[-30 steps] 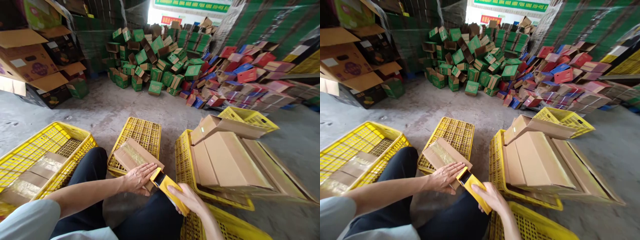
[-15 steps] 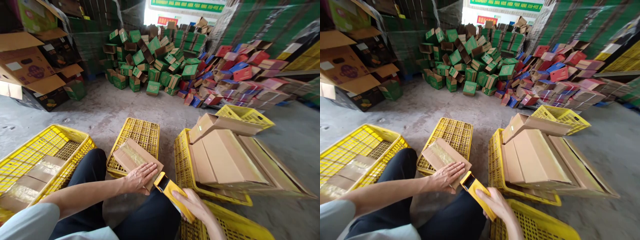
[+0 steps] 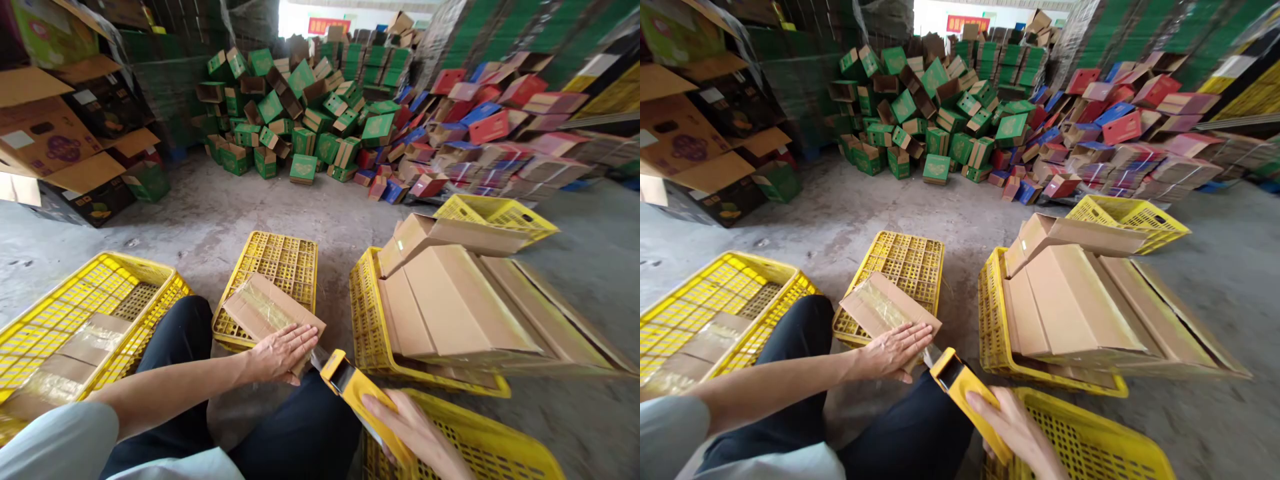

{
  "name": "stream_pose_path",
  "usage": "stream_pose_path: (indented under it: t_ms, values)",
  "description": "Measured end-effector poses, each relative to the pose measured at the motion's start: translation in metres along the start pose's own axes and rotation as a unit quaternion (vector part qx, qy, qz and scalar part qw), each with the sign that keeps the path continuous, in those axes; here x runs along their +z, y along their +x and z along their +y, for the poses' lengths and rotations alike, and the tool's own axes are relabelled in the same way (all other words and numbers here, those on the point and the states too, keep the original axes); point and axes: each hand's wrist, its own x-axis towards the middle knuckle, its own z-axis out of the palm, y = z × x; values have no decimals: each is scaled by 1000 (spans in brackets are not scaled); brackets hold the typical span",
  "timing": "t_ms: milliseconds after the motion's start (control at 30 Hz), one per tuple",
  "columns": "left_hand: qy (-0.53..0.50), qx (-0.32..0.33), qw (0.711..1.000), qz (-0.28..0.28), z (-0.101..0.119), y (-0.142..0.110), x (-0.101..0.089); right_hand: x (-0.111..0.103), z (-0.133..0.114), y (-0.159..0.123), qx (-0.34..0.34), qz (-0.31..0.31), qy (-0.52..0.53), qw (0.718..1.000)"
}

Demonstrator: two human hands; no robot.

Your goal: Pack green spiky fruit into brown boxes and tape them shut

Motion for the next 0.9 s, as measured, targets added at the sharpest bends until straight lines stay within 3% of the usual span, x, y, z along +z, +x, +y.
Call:
stream_pose_path:
  t_ms: [133, 400, 467, 533, 633, 733, 800, 900]
  values:
    - [1, -9, 1000, -8, 2, 2, -4, -6, 7, -2, 8, 16, -10, 1000]
    - [-36, 16, 999, 29, 1, -1, -9, 5, -8, 33, 13, 0, -85, 996]
    - [-38, -28, 997, 58, -8, -4, -10, 8, -16, 40, 16, 1, -94, 995]
    - [-39, -118, 987, 98, -28, -10, -16, 10, -23, 47, 23, 1, -101, 995]
    - [-75, -314, 933, 161, -73, -28, -34, 11, -29, 57, 35, 5, -118, 992]
    - [-252, -506, 809, 160, -117, -48, -51, 11, -29, 63, 43, 0, -127, 991]
    - [-311, -534, 773, 143, -135, -57, -56, 12, -30, 63, 35, -7, -115, 993]
    - [-369, -541, 742, 147, -149, -64, -57, 18, -38, 53, 22, -6, -81, 996]
